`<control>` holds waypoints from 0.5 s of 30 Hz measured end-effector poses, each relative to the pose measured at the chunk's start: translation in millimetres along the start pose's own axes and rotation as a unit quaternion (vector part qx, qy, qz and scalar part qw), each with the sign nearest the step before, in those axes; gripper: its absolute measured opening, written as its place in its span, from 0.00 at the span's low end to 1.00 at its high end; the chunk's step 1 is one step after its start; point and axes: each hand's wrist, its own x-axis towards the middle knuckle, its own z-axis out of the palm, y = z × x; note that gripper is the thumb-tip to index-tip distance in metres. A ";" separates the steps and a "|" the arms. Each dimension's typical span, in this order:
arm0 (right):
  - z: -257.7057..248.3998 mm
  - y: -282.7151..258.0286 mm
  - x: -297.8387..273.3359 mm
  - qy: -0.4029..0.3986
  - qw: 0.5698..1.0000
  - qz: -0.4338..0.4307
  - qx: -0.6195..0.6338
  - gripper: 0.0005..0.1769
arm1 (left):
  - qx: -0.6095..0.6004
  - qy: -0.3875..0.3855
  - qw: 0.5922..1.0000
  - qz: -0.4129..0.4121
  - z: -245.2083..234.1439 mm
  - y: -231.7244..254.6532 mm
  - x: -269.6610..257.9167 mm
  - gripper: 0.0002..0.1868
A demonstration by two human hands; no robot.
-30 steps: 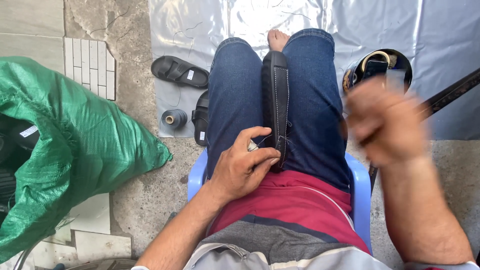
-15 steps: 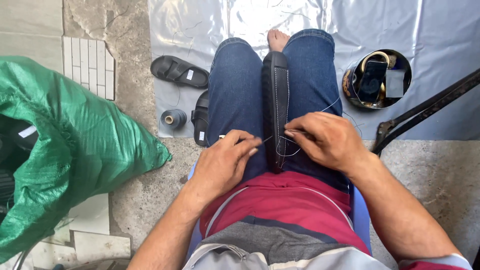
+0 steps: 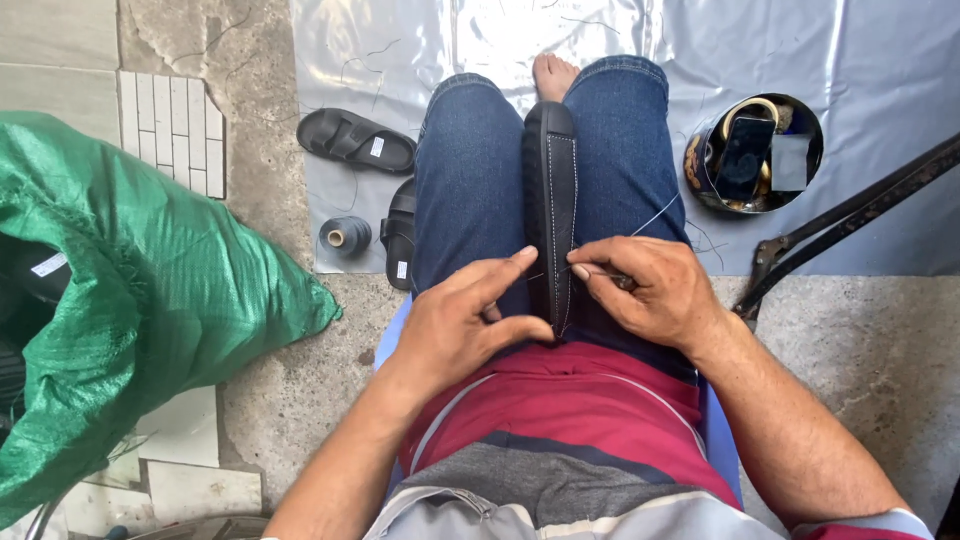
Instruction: Hand-stitching the sole of a black shoe using a needle and thread.
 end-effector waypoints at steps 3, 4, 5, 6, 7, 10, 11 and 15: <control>1.5 7.6 -5.0 0.000 1.000 -0.014 -0.005 0.05 | 0.024 0.017 0.999 0.046 16.5 -23.8 0.9 0.23; 4.4 9.1 -7.5 -0.001 1.000 -0.012 -0.005 0.05 | 0.022 0.016 0.999 0.044 16.5 -24.3 0.7 0.23; 6.4 11.4 -7.9 0.009 1.000 -0.014 -0.007 0.05 | 0.021 0.011 0.998 0.054 16.0 -25.1 3.0 0.17; 8.0 13.5 -8.6 0.020 1.000 -0.015 -0.010 0.04 | 0.021 0.006 0.998 0.064 15.6 -25.4 5.4 0.13; 7.7 13.9 -10.6 0.020 1.000 -0.013 -0.010 0.04 | 0.020 0.005 0.998 0.064 13.5 -21.8 5.7 0.13; 3.6 8.9 -4.5 0.024 0.998 -0.042 -0.043 0.05 | 0.034 -0.002 0.996 0.080 2.1 -18.6 8.9 0.11; -1.2 3.2 -4.6 -0.009 0.999 -0.003 -0.032 0.05 | 0.008 -0.027 0.998 0.055 0.8 -20.1 6.4 0.14; -35.5 -32.8 8.2 -0.155 0.984 0.080 -0.037 0.15 | -0.123 -0.010 0.992 -0.003 -21.6 -48.6 -4.2 0.13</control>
